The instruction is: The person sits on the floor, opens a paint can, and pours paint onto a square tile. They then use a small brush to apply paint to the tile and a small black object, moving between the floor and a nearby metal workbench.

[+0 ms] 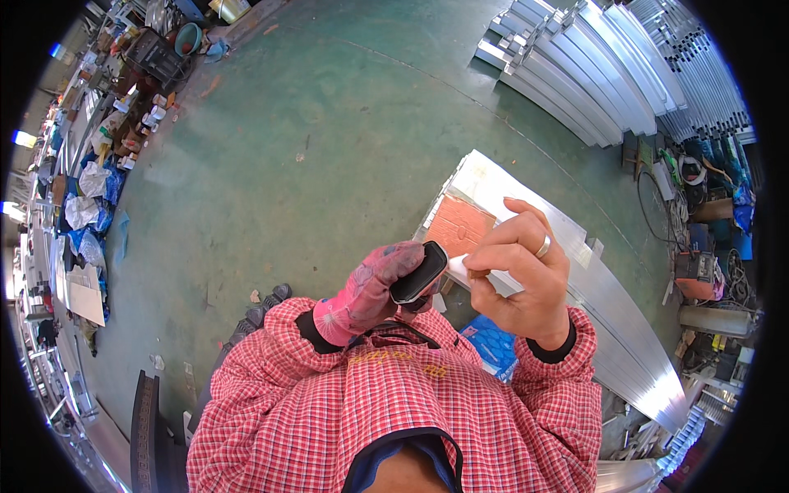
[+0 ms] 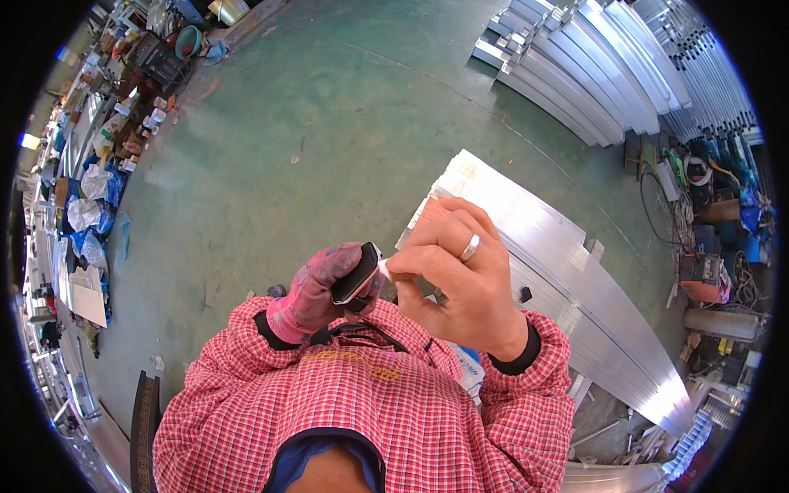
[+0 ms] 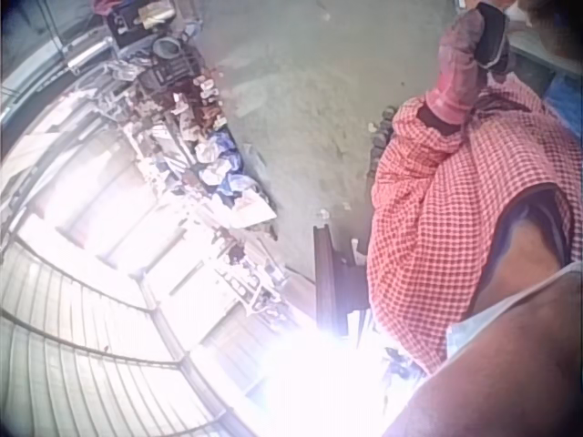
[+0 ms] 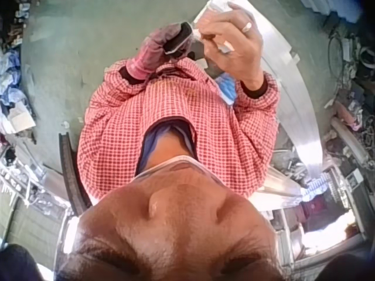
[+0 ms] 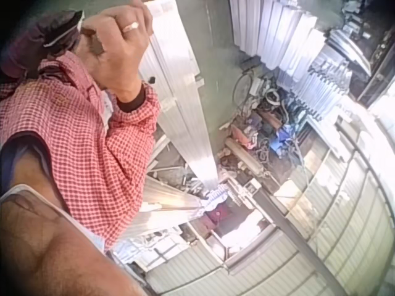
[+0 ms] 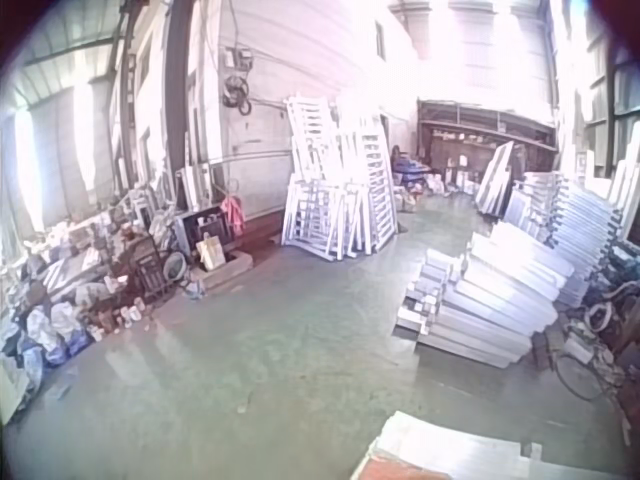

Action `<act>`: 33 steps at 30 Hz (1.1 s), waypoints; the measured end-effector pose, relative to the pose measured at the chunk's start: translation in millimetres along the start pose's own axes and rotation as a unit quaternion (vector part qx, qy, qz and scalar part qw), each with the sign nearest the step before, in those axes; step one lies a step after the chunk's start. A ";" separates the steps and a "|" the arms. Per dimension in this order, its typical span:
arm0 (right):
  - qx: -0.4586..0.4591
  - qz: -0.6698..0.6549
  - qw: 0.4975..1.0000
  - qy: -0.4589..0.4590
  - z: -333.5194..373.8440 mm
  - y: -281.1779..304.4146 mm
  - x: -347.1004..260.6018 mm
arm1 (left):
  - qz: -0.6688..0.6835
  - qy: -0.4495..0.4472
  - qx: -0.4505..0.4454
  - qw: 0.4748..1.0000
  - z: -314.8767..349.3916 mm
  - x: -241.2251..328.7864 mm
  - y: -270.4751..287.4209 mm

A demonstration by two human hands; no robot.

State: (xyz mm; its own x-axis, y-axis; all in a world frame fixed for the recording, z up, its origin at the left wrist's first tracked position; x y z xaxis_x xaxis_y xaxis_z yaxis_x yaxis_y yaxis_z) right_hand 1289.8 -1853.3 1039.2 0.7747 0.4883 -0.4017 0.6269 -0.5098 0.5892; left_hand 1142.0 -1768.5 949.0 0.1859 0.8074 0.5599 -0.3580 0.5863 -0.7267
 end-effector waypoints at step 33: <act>0.030 -0.111 0.991 -0.070 5.3 6.4 6.2 | -0.062 -0.022 0.030 0.997 0.6 1.8 0.9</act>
State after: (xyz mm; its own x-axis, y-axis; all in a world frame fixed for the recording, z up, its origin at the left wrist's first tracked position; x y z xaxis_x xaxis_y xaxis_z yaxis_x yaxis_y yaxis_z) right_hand 1299.1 -1857.2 1036.7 0.6178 0.4920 -0.6134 0.7841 -0.4441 0.4334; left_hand 1141.5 -1766.6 949.6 0.1930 0.7245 0.6617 -0.3889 0.6756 -0.6263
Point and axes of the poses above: each hand's wrist, its own z-axis away from the middle knuckle, its own y-axis out of the back of the hand, x = y × z, the point moved 3 cm from there along -z, towards the middle knuckle, and after that the axes turned 12 degrees about y, right-handed, at the moved point
